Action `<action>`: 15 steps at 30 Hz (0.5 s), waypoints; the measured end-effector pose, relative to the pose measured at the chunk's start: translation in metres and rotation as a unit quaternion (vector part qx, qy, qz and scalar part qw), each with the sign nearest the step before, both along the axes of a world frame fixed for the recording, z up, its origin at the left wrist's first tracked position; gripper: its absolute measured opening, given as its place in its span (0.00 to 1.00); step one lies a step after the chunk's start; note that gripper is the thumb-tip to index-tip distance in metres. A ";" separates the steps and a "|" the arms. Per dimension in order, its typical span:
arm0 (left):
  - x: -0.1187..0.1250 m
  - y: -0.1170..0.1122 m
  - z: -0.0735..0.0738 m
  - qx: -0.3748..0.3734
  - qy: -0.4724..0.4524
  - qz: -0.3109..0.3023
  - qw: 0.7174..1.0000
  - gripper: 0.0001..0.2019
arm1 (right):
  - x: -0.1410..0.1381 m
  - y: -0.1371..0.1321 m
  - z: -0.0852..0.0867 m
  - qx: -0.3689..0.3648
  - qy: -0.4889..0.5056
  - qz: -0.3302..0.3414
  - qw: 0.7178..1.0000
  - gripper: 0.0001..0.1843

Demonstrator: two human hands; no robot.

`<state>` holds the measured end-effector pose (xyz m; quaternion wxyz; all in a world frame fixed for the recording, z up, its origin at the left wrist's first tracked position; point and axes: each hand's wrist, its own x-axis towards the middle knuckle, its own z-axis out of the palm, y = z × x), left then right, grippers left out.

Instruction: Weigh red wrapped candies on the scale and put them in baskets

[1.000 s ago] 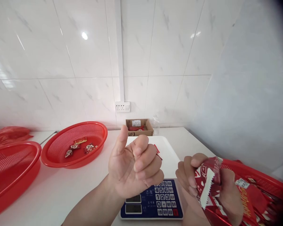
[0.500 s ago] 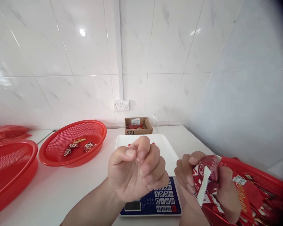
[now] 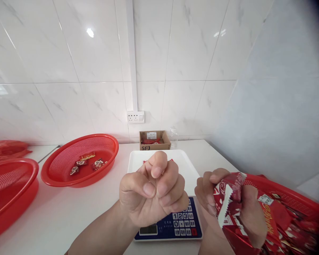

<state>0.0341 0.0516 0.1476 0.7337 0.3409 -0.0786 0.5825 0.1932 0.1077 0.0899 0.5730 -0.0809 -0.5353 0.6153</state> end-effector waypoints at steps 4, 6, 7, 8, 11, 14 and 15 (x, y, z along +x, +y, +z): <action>0.000 0.000 0.000 0.001 -0.003 -0.005 1.000 0.13 | -0.001 0.002 0.001 -0.016 0.005 -0.011 1.000 0.18; 0.000 0.000 0.000 -0.002 -0.003 -0.005 1.000 0.13 | -0.003 0.001 0.004 -0.012 0.009 -0.007 1.000 0.18; 0.000 0.000 0.000 -0.001 -0.002 -0.006 1.000 0.14 | -0.004 0.000 0.006 -0.006 0.008 -0.006 1.000 0.18; 0.000 0.000 -0.001 0.001 -0.002 -0.007 1.000 0.14 | -0.005 0.000 0.007 0.002 0.009 -0.005 1.000 0.18; -0.001 0.000 -0.002 0.011 -0.002 -0.013 1.000 0.15 | -0.006 -0.001 0.009 0.020 0.005 0.004 1.000 0.19; -0.002 0.001 -0.004 0.019 -0.002 -0.015 1.000 0.15 | -0.005 0.000 0.006 0.028 0.005 0.017 0.999 0.19; -0.002 0.001 -0.004 0.023 0.001 -0.015 1.000 0.15 | -0.005 0.000 0.005 0.025 0.004 0.018 1.000 0.19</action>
